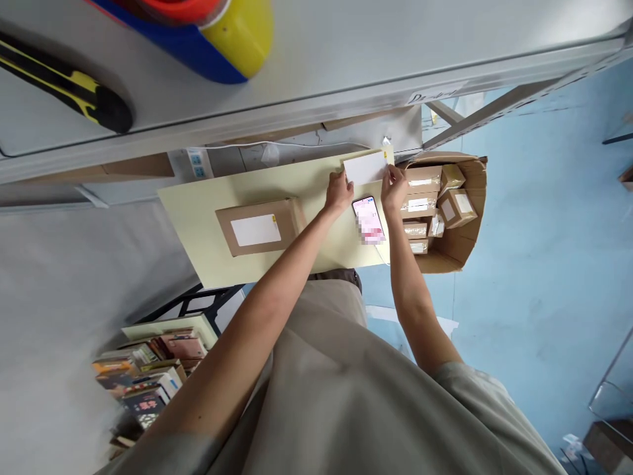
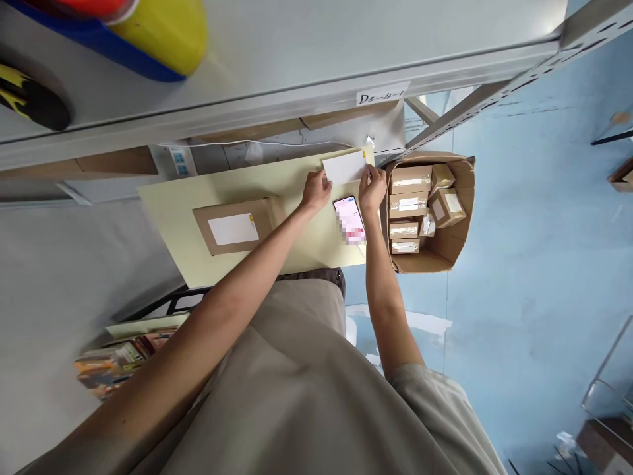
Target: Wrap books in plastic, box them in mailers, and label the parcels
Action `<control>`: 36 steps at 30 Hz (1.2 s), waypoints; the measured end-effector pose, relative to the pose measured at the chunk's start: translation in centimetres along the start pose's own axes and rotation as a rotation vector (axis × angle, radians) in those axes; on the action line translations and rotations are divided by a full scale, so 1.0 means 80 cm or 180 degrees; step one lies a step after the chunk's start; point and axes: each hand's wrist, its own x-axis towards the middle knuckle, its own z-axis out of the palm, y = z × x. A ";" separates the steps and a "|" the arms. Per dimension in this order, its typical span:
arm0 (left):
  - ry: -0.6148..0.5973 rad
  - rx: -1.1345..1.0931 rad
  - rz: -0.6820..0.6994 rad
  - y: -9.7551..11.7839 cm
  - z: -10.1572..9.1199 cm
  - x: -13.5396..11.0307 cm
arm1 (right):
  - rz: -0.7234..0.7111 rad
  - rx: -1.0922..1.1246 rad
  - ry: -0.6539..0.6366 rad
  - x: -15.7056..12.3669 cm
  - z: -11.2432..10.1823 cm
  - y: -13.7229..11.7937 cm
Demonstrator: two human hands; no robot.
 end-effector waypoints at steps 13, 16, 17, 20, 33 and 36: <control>0.0150 -0.0059 -0.0021 -0.011 0.009 0.003 | 0.0596 0.0016 0.0358 -0.014 0.013 -0.001; 0.0249 -0.0148 -0.0143 -0.008 0.009 0.003 | 0.0581 0.0057 0.0422 -0.011 0.011 -0.003; 0.0303 -0.0186 -0.0205 -0.006 0.009 0.002 | 0.0563 0.0059 0.0446 -0.010 0.010 -0.004; 0.0485 -0.0356 -0.0347 0.002 0.011 0.001 | 0.0590 0.0066 0.0484 -0.008 0.005 -0.014; 0.0479 -0.0756 -0.0446 -0.014 0.004 0.011 | 0.0415 -0.0056 0.0331 -0.032 -0.024 -0.071; 0.0607 -0.0993 -0.0135 -0.021 -0.012 0.009 | -0.0022 -0.0142 0.0217 -0.056 -0.018 -0.104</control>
